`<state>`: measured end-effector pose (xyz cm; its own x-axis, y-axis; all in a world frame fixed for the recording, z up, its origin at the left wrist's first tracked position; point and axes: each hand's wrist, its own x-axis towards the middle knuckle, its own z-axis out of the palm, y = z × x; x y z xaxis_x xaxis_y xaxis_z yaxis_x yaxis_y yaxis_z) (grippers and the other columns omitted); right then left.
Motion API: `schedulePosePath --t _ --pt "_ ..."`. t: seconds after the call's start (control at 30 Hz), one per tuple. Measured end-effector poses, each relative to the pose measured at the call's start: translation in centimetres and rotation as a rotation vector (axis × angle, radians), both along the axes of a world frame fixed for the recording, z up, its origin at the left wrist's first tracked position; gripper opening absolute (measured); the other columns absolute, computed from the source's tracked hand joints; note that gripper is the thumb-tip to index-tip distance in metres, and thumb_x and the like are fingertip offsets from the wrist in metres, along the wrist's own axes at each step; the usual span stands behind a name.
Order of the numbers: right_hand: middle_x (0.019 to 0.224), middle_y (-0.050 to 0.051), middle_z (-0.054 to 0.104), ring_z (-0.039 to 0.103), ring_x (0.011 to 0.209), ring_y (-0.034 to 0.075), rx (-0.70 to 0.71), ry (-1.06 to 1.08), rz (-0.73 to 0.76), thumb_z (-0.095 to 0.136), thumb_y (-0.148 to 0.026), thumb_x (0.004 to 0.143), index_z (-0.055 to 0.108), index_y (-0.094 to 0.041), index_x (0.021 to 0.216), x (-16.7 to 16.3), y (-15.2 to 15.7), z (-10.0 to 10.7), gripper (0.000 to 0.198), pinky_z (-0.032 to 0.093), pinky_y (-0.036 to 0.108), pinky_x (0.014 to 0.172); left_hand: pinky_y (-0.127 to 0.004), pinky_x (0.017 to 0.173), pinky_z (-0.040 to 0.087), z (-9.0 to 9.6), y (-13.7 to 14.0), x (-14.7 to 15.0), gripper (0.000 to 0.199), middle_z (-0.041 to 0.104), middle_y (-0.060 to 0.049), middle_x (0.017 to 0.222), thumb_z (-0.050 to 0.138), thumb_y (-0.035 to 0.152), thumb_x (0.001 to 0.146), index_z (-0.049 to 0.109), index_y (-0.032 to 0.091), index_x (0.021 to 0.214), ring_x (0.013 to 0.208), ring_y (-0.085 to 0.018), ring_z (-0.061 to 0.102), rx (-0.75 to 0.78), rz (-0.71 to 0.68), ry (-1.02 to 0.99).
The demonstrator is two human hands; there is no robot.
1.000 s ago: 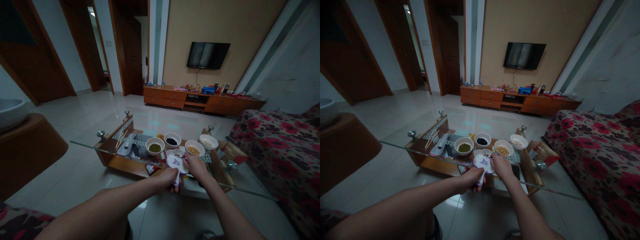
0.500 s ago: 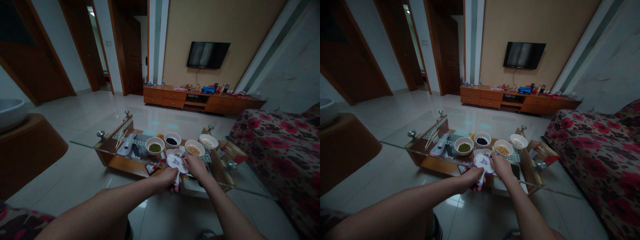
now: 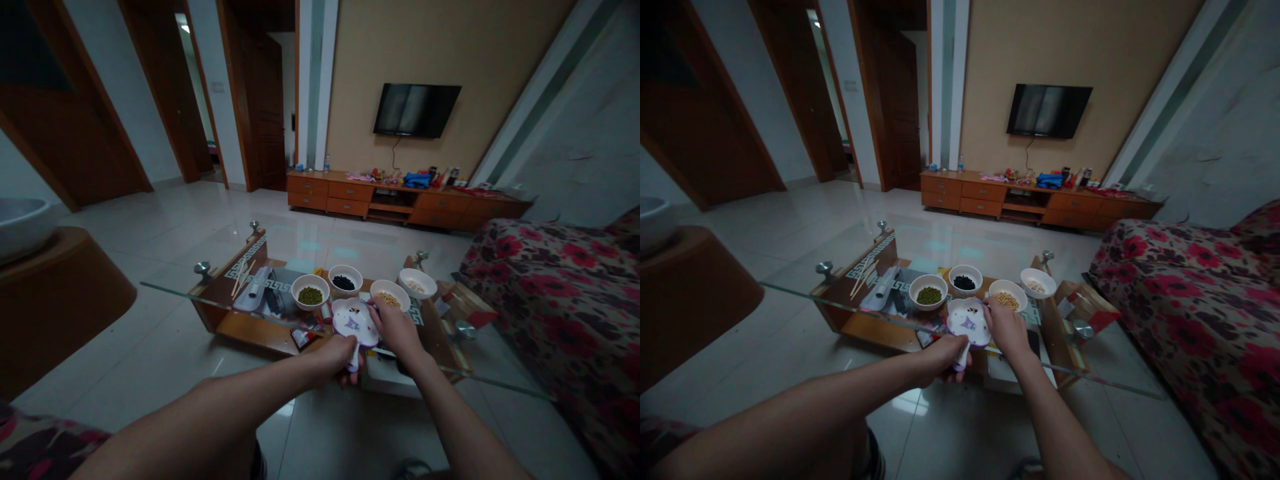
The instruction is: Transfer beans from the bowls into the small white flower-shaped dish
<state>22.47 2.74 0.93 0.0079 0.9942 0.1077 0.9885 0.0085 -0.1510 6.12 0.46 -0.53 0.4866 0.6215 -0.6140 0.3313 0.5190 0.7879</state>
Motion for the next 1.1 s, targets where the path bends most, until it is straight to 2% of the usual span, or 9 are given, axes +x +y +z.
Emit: schedulePosePath --t 0.1,0.27,0.37,0.57,0.87,1.1 --pt "0.096 0.007 0.07 0.066 0.085 0.021 0.096 -0.017 -0.134 0.031 -0.042 0.096 0.056 -0.027 0.117 0.5 0.0 0.6 0.036 0.04 0.026 0.063 -0.02 0.039 0.026 0.0 0.0 0.0 0.042 0.049 0.0 0.044 0.017 0.03 0.092 0.052 0.017 0.073 0.032 -0.01 0.036 -0.005 -0.004 -0.002" --pt "0.092 0.012 0.07 0.066 0.077 0.021 0.114 -0.049 -0.387 0.032 -0.04 0.096 0.056 -0.022 0.119 1.3 0.0 1.0 0.038 0.043 0.027 0.064 -0.021 0.039 0.026 0.0 0.0 -0.1 0.043 0.049 -0.001 0.045 0.017 0.031 0.093 0.052 0.017 0.073 0.033 -0.01 0.037 -0.01 -0.016 -0.007" --pt "0.09 0.012 0.07 0.066 0.077 0.021 0.122 -0.053 -0.419 0.033 -0.04 0.095 0.057 -0.023 0.117 1.4 0.0 1.1 0.037 0.043 0.028 0.064 -0.021 0.039 0.025 -0.1 0.0 -0.1 0.043 0.049 -0.001 0.045 0.017 0.032 0.093 0.052 0.017 0.073 0.033 -0.011 0.036 -0.015 -0.016 0.0" --pt "0.095 0.01 0.07 0.066 0.083 0.021 0.058 -0.026 -0.253 0.036 -0.041 0.094 0.056 -0.024 0.118 0.8 0.1 0.6 0.035 0.042 0.027 0.064 -0.021 0.039 0.026 -0.3 0.0 0.0 0.044 0.049 -0.002 0.046 0.017 0.032 0.094 0.052 0.017 0.072 0.034 -0.011 0.038 -0.008 -0.005 -0.012" --pt "0.097 0.007 0.07 0.065 0.089 0.021 -0.089 -0.019 -0.014 0.04 -0.038 0.092 0.061 -0.025 0.107 0.1 0.3 -0.9 0.028 0.039 0.027 0.068 -0.02 0.039 0.027 -0.5 0.1 0.0 0.044 0.049 0.0 0.044 0.017 0.034 0.094 0.052 0.017 0.073 0.032 -0.01 0.036 0.002 -0.014 -0.004" --pt "0.096 0.006 0.07 0.064 0.091 0.02 -0.101 -0.027 0.056 0.04 -0.037 0.093 0.06 -0.024 0.107 -0.1 0.3 -1.3 0.028 0.038 0.025 0.07 -0.021 0.038 0.026 -0.7 0.2 0.2 0.041 0.05 -0.001 0.044 0.019 0.032 0.092 0.052 0.018 0.072 0.031 -0.01 0.036 0.001 -0.009 -0.012"
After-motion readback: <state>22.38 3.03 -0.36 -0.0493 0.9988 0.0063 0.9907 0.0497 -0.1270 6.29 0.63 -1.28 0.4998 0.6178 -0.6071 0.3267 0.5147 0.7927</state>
